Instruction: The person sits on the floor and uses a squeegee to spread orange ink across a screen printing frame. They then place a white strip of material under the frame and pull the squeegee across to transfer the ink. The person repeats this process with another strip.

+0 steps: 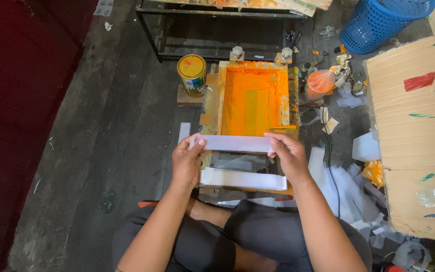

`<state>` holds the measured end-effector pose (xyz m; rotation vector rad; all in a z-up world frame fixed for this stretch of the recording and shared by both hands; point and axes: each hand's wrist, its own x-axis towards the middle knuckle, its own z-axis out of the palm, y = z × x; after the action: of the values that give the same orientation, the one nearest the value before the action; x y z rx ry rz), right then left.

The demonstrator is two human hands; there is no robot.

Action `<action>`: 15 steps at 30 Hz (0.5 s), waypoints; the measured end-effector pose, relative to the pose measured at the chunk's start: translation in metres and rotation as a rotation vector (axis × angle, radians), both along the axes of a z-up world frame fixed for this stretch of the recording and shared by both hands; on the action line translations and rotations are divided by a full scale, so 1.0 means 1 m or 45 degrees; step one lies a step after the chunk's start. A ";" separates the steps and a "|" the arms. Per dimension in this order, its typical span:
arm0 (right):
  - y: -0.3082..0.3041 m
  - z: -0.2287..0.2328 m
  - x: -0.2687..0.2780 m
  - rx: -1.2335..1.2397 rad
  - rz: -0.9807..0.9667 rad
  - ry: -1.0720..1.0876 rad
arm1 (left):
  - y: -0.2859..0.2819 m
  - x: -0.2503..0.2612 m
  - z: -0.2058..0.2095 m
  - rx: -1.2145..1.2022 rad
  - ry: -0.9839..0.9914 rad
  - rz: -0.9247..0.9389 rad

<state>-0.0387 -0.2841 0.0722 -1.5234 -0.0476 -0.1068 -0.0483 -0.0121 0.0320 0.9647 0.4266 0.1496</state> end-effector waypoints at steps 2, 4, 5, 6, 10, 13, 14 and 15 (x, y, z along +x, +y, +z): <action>0.000 -0.001 0.000 -0.010 0.005 -0.001 | -0.002 -0.001 0.004 -0.002 -0.005 0.000; 0.000 0.000 0.000 -0.020 0.010 -0.001 | -0.002 -0.001 0.004 -0.003 -0.009 -0.001; 0.000 0.002 0.000 -0.043 0.003 -0.018 | -0.001 -0.001 0.002 -0.016 -0.004 -0.012; 0.000 0.003 0.000 -0.066 -0.004 -0.035 | -0.001 0.000 0.000 -0.030 0.000 -0.023; 0.002 0.013 -0.003 -0.063 -0.039 -0.048 | 0.000 0.001 0.000 -0.057 -0.002 -0.027; 0.001 0.015 -0.003 -0.101 -0.042 -0.087 | -0.003 -0.002 0.008 -0.072 -0.005 -0.018; 0.000 0.017 -0.004 -0.116 -0.054 -0.101 | -0.004 -0.002 0.014 -0.034 -0.028 -0.019; 0.000 0.018 -0.004 -0.131 -0.067 -0.114 | -0.004 -0.003 0.019 0.005 -0.052 -0.022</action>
<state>-0.0425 -0.2839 0.0900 -1.6227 -0.0861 -0.2174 -0.0516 -0.0166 0.0514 0.9670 0.3807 0.1545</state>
